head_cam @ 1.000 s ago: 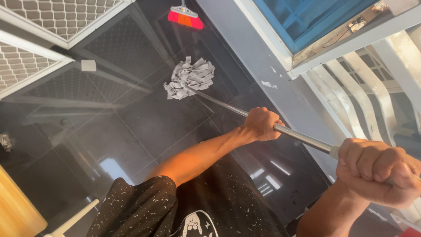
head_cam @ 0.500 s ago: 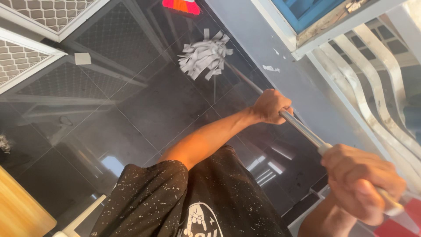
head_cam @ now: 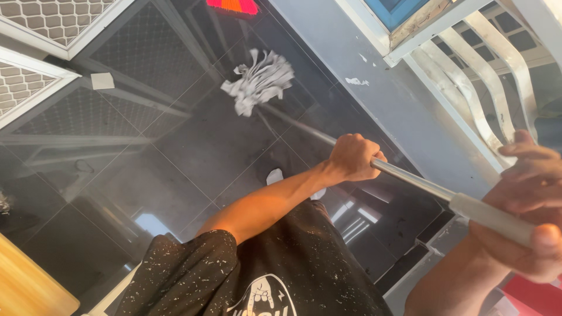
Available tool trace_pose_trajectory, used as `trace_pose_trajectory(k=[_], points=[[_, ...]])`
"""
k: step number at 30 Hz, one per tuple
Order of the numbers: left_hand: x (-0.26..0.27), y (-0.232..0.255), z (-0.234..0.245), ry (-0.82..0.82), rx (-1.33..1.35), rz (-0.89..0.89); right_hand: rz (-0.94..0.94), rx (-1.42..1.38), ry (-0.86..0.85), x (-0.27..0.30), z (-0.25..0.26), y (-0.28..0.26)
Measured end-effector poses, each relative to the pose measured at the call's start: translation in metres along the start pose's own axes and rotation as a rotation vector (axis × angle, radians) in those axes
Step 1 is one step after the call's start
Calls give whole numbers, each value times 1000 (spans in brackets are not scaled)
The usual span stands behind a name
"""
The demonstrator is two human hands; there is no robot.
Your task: The person mops a dark tiled floor with a mop, moving it across the surface.
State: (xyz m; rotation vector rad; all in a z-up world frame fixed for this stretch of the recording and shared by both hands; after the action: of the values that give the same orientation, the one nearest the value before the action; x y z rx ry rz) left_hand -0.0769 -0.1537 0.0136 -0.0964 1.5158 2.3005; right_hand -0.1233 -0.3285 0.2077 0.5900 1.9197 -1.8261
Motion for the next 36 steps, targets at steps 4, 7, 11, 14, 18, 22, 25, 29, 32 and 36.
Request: trace_pose_trajectory(k=[4,7,11,14,18,22,25,29,32,36], points=[[13,-1,-9,-4,2,42,-89,-137,68,14,36,22],[17,-3,-20,61,-19,-18,-156,-219,-28,28,54,23],[11,2,-41,34,-71,-93,-151,-215,-90,40,74,6],[5,8,-53,100,-18,-215,-132,-139,-166,44,75,-14],[-13,-2,-72,103,45,-310,-174,39,-317,46,59,-32],[-18,-19,-86,115,5,-277,-261,256,-352,54,34,-39],[-16,-16,-99,118,-51,-239,-260,305,-237,54,37,-39],[-5,13,-117,96,-39,-139,-73,240,-67,43,75,-39],[9,36,-134,106,-64,-56,2,226,-10,35,119,-36],[34,46,-155,150,-135,-31,-9,214,24,47,170,-14]])
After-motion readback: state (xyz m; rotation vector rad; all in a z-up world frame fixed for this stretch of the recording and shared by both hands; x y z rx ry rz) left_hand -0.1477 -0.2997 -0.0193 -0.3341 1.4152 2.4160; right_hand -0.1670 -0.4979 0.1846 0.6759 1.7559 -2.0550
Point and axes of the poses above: each hand's wrist, its own x-axis away from the middle knuckle, its own z-axis out of the back of the hand, y = z × x, the point moved 2 cm from there along -x, towards the middle knuckle, and after that the axes turned 1 degree about y, right-handed, at the moved point
